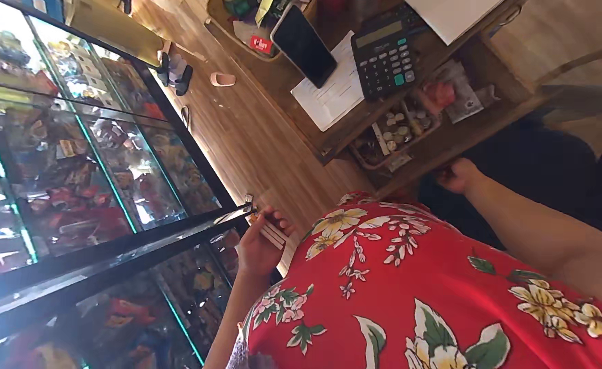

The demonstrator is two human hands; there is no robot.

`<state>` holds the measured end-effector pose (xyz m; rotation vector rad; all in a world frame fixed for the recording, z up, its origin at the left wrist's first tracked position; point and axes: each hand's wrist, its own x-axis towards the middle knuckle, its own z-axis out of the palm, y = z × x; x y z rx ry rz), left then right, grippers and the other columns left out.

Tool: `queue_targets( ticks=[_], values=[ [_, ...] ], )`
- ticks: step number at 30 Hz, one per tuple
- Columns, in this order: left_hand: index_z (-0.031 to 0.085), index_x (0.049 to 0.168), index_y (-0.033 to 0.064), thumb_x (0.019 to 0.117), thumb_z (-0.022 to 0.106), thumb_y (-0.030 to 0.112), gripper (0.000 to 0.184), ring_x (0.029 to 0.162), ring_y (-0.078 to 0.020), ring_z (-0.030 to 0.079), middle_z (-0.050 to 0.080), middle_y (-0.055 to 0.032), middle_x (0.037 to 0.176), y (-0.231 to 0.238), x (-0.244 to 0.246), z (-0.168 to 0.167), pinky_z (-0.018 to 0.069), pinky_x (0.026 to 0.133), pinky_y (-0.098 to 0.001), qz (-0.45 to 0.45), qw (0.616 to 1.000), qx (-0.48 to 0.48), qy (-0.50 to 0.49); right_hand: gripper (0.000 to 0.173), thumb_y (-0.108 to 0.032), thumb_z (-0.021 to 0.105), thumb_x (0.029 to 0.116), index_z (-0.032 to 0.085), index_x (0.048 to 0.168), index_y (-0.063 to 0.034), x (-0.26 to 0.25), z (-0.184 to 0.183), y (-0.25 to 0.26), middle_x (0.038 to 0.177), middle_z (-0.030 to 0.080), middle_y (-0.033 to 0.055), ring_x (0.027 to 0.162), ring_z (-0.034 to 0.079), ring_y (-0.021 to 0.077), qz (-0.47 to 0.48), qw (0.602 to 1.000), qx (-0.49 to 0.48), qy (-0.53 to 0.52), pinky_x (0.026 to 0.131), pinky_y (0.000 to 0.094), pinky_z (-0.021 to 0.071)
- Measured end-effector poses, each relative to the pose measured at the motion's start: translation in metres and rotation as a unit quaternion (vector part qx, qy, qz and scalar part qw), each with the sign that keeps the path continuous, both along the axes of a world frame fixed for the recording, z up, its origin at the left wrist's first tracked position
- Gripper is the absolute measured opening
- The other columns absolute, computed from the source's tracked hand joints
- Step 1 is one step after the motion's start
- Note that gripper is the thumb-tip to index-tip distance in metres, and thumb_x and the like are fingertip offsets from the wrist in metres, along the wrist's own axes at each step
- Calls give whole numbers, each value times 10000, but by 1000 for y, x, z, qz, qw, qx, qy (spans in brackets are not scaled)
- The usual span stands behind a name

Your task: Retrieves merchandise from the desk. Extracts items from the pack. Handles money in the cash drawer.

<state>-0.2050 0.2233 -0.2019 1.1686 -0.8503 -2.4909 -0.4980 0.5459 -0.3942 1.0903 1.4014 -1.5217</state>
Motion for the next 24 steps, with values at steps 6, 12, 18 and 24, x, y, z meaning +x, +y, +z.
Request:
queue_targets(
  ticks=[6, 12, 18, 24],
  values=[
    [663, 931, 101, 1109, 211, 224, 501, 719, -151, 718, 714, -38, 794, 12, 55, -26, 628, 708, -309, 112, 990, 30, -74, 214, -344, 419, 1094, 518, 999, -179, 11, -28, -1, 753, 528, -19, 592, 534, 77, -63, 997, 16, 38, 561, 246, 504],
    [658, 907, 111, 1112, 242, 213, 475, 706, -138, 715, 706, -24, 773, 16, 84, -27, 631, 699, -303, 153, 985, 20, -83, 236, -59, 484, 1032, 508, 1266, -32, 44, 0, -4, 920, 557, 91, 648, 560, 118, 198, 973, 113, 29, 600, 245, 513],
    [683, 899, 109, 1104, 270, 204, 471, 710, -146, 723, 720, -33, 782, 14, 105, -27, 633, 688, -313, 162, 985, 14, -51, 250, -185, 398, 1093, 477, 1263, -19, 59, 55, -24, 1037, 685, 132, 821, 728, 194, 269, 962, -42, -15, 705, 303, 604],
    [674, 922, 120, 1109, 244, 212, 477, 711, -151, 723, 718, -30, 784, 14, 109, -28, 631, 685, -313, 166, 984, 13, -66, 140, -130, 414, 1093, 498, 1178, -58, 70, 51, -23, 896, 613, 60, 738, 667, 158, 189, 980, -62, -10, 725, 320, 602]
  ],
)
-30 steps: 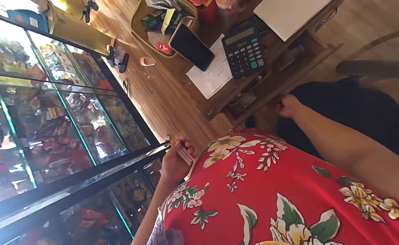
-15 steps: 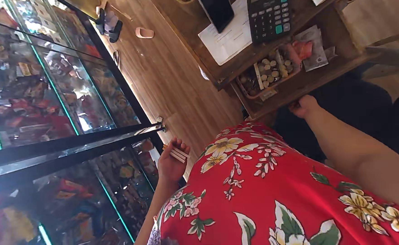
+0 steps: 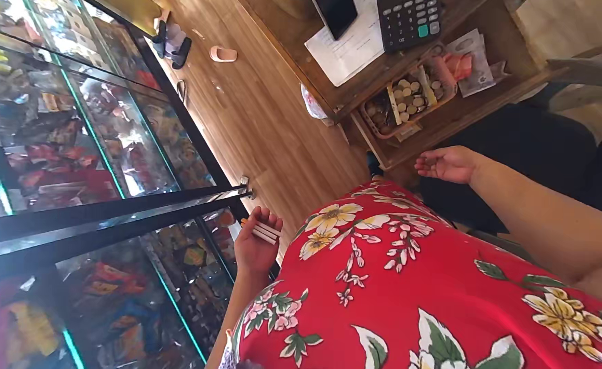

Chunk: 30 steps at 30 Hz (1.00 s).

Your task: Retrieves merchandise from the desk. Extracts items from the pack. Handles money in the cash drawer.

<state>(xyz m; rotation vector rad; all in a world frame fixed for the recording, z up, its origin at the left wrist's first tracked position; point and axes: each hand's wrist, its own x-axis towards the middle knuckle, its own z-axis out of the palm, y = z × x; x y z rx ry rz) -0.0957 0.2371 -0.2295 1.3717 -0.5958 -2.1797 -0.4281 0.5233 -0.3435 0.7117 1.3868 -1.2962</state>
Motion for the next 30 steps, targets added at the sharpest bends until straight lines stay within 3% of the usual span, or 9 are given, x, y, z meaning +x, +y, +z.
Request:
queue_targets(
  ticks=[5, 11, 15, 22, 25, 27, 28, 30],
  values=[
    [671, 913, 115, 1109, 229, 208, 493, 705, -145, 721, 714, -28, 772, -4, -4, -2, 630, 688, -309, -7, 1000, 1, -13, 190, -121, 348, 1088, 529, 1088, -67, 0, 4, -1, 834, 643, 50, 696, 671, 140, -35, 999, -4, -11, 703, 285, 598],
    [688, 903, 118, 1107, 230, 216, 511, 724, -139, 727, 725, -23, 781, -11, -2, -3, 632, 710, -309, -16, 1000, -12, 6, 378, -215, 250, 1114, 534, 1294, -42, -10, 24, 4, 1055, 719, 103, 918, 741, 200, 43, 995, -88, -32, 823, 328, 611],
    [677, 903, 117, 1107, 248, 203, 483, 713, -144, 722, 716, -24, 772, -6, -2, -2, 630, 691, -305, 5, 1000, -3, -9, 445, -228, 201, 1107, 522, 1374, -72, -22, 17, -19, 1174, 699, 106, 984, 726, 215, 48, 990, -136, -7, 860, 350, 597],
    [680, 917, 114, 1101, 282, 204, 447, 708, -146, 722, 723, -29, 784, 3, 3, -8, 631, 693, -319, 15, 999, 1, -33, 427, -231, 271, 1100, 426, 1468, -78, -38, -2, -85, 1254, 638, 135, 1019, 694, 225, 45, 994, -100, 22, 867, 360, 575],
    [693, 922, 115, 1096, 281, 196, 455, 714, -152, 723, 724, -32, 785, 7, 4, -7, 632, 697, -328, 20, 1000, 2, -20, 432, -148, 357, 1084, 332, 1498, -27, -36, 2, -115, 1411, 494, 203, 1176, 626, 282, 48, 995, -54, 72, 938, 398, 559],
    [698, 924, 113, 1097, 275, 191, 464, 712, -148, 722, 721, -26, 778, 9, 6, -6, 630, 697, -321, 19, 1000, -2, -12, 458, -88, 395, 1066, 342, 1511, 7, -38, 4, -119, 1476, 440, 245, 1253, 581, 332, 92, 987, -29, 126, 986, 441, 542],
    [700, 928, 110, 1098, 272, 191, 467, 713, -148, 722, 722, -25, 782, 10, 7, -6, 629, 697, -318, 18, 1000, -5, -10, 464, -89, 404, 1068, 351, 1518, 6, -43, 4, -115, 1478, 455, 250, 1239, 595, 337, 129, 979, -16, 157, 981, 443, 543],
    [694, 933, 113, 1099, 272, 189, 459, 712, -146, 724, 725, -26, 787, 11, 9, -6, 633, 696, -317, 22, 1000, -7, -21, 423, -134, 437, 1072, 482, 1475, -13, -60, 1, -97, 1409, 581, 222, 1141, 668, 302, 193, 948, 30, 250, 939, 440, 558]
  ],
)
